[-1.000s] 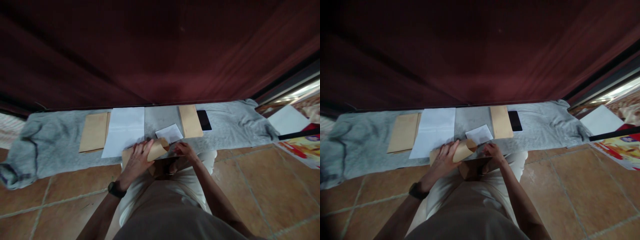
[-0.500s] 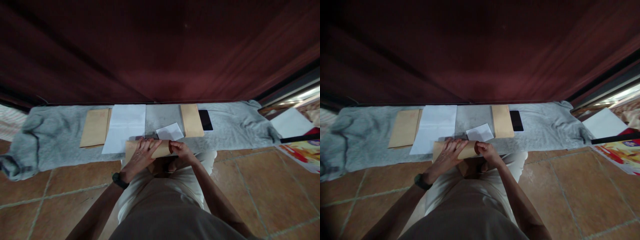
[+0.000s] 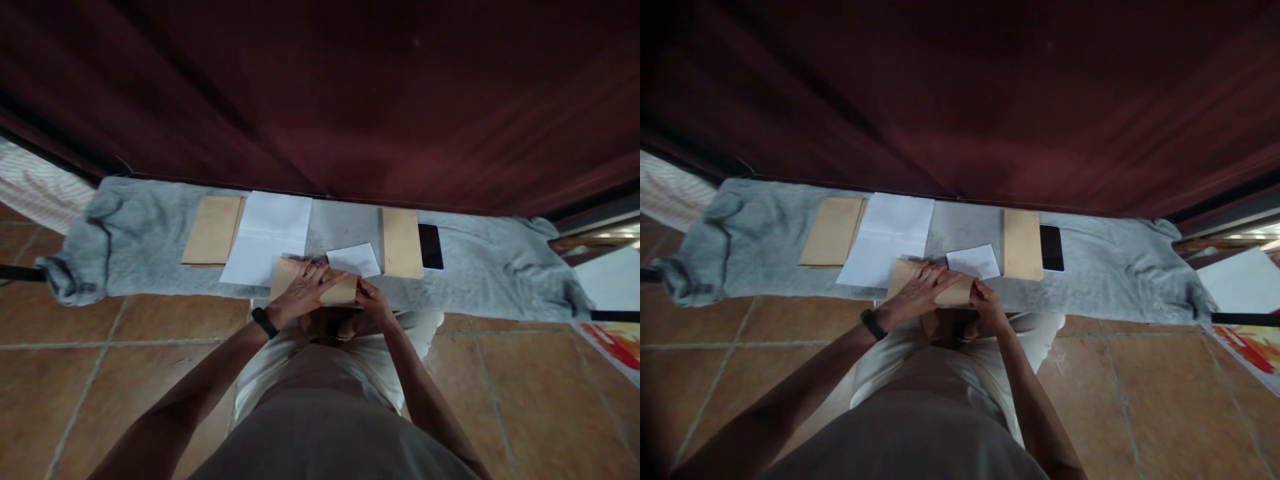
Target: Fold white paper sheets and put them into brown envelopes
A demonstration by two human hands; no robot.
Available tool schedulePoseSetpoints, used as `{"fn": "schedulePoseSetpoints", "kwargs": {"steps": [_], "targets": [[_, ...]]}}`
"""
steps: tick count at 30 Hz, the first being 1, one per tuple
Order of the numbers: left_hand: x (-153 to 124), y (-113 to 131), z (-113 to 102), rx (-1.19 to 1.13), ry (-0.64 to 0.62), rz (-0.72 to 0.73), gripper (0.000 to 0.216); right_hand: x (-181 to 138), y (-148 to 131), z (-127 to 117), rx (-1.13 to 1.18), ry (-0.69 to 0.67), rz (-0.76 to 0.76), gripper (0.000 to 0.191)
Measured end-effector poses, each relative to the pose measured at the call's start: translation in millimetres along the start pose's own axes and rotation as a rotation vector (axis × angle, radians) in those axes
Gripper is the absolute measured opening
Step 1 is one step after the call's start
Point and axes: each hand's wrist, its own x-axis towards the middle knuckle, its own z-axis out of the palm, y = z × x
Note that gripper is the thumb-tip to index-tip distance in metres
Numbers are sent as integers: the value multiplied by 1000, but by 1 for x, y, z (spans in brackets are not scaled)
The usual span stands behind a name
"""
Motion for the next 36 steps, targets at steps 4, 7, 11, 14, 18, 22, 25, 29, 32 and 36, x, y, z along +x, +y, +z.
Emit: {"fn": "schedulePoseSetpoints", "kwargs": {"steps": [4,7,11,14,18,22,25,29,32,36], "targets": [[3,-1,4,16,-2,2,103,0,9,1,36,-2,19,32],[5,-1,3,40,-1,16,105,2,12,2,17,-7,59,25],[8,-1,3,68,-14,37,103,5,9,4,96,27,93,31],[9,-4,5,54,-17,49,103,5,3,5,169,10,85,36],[10,-8,8,43,-29,61,111,3,1,6,241,5,58,40],[11,-11,6,20,-36,72,114,3,4,8,238,44,29,41],[11,-11,7,12,-23,59,108,4,5,10,201,62,32,38],[10,-10,7,13,8,40,101,4,9,6,107,53,10,31],[7,-10,6,17,26,49,101,8,8,-7,-88,72,-50,26],[2,-11,6,24,35,40,101,22,-7,-32,-378,262,-135,30]]}}
